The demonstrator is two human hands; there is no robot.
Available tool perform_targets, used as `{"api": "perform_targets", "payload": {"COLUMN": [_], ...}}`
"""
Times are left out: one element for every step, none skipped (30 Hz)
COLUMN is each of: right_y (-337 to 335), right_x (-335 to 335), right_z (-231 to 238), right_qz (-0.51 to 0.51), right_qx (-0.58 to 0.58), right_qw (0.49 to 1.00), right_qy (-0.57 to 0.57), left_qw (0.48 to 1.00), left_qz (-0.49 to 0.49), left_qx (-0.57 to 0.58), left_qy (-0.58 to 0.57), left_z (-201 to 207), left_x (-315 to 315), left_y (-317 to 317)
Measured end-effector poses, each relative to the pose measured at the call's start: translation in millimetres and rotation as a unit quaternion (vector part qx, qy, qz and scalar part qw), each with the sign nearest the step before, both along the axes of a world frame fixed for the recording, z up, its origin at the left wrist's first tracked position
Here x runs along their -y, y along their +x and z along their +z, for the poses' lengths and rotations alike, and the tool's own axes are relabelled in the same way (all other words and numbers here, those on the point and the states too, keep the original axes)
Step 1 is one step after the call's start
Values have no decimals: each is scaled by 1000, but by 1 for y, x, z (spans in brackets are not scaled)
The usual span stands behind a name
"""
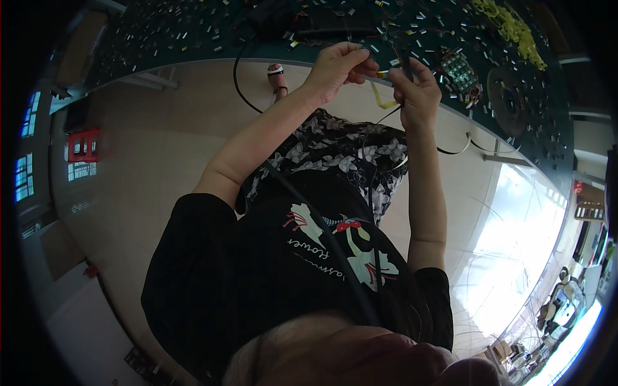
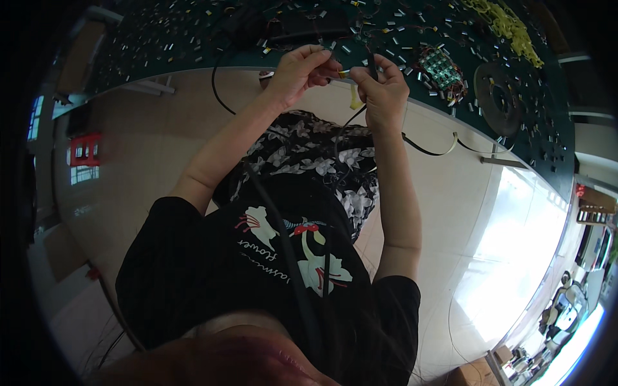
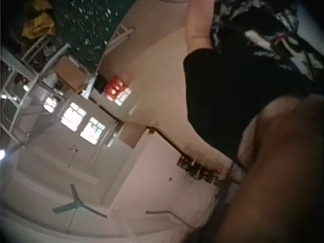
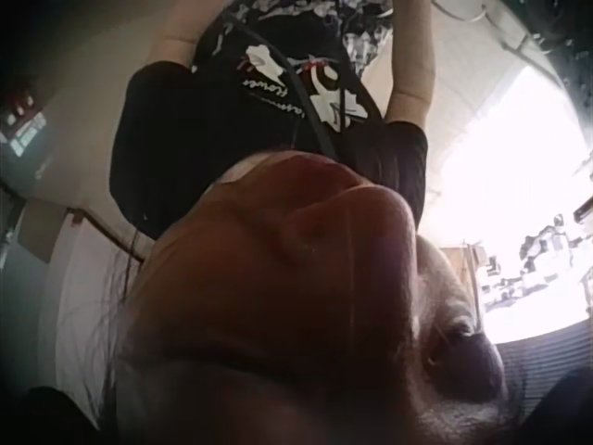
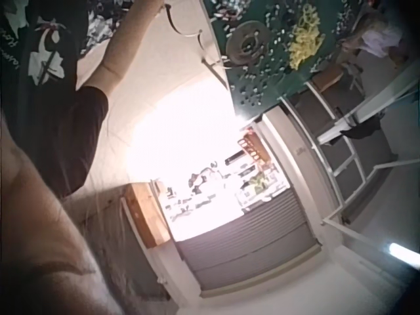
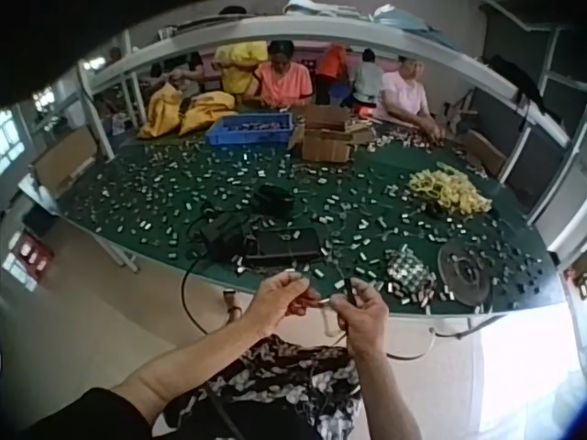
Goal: Manually attaching small plastic connectors to a wiring harness and a circuit board on an assembly line.
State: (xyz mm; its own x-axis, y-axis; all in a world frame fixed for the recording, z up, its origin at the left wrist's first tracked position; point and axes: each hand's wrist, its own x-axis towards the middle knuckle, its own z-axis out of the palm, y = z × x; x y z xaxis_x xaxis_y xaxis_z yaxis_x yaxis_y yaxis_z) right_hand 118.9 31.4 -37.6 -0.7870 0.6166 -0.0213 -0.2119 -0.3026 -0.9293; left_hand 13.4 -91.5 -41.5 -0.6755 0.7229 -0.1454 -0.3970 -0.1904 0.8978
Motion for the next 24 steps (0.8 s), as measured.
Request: {"api": "perform_targets", "payload": {"right_y": [1, 1, 1, 1, 2, 2, 2, 1, 1, 1, 1, 1, 1, 2, 3, 3, 3, 3, 3, 3, 3, 4, 5, 6], "right_x": [2, 4, 5, 6, 7, 8, 9, 10, 10, 11, 12, 13, 12, 12, 11, 13, 15, 17, 19, 22, 23, 23, 23, 23], "right_z": [2, 4, 6, 8, 9, 10, 11, 12, 12, 13, 13, 14, 13, 11, 10, 11, 12, 12, 12, 13, 13, 12, 10, 9], "right_qz": [0, -9, -17, -17, -30, -43, -43, -52, -61, -62, -66, -70, -70, -71, -74, -72, -67, -62, -61, -59, -58, -58, -52, -46], "right_qx": [1, -1, -3, -2, -3, -4, -3, 2, 7, 8, 5, 1, 2, 3, 3, 4, 6, 9, 9, 11, 13, 12, 12, 12], "right_qw": [1000, 1000, 1000, 1000, 999, 998, 998, 997, 997, 997, 997, 997, 997, 997, 997, 997, 997, 998, 998, 998, 998, 998, 999, 999], "right_qy": [0, 9, 18, 19, 34, 48, 47, 48, 48, 49, 40, 31, 31, 28, 25, 25, 23, 22, 21, 15, 8, 8, -3, -15], "left_qw": [1000, 999, 999, 996, 992, 992, 977, 952, 952, 894, 812, 813, 774, 728, 729, 747, 747, 748, 754, 758, 758, 753, 747, 747], "left_qz": [-3, -6, -7, -10, -14, -13, -2, 9, 9, 39, 69, 70, 41, 12, 12, 84, 153, 154, 135, 115, 115, 114, 112, 113], "left_qx": [-8, -17, -16, -53, -90, -89, -192, -293, -292, -417, -532, -531, -549, -563, -562, -605, -634, -634, -637, -640, -640, -647, -655, -655], "left_qy": [-21, -42, -42, -66, -90, -89, -88, -86, -87, -161, -231, -230, -312, -391, -390, -261, -126, -126, -88, -49, -50, -38, -27, -26], "left_z": [-2, -4, -5, -5, -6, -14, -20, -25, -29, -14, -2, 7, 14, 17, 15, 13, 12, 12, 15, 16, 12, 6, 1, -4], "left_x": [1, 2, 4, 7, 10, 12, 12, 13, 15, 19, 23, 24, 25, 25, 25, 27, 28, 26, 21, 17, 15, 13, 11, 9], "left_y": [0, 1, 1, 2, 2, 0, -1, -2, -2, 6, 12, 14, 16, 17, 18, 18, 19, 21, 24, 26, 26, 24, 22, 22]}}
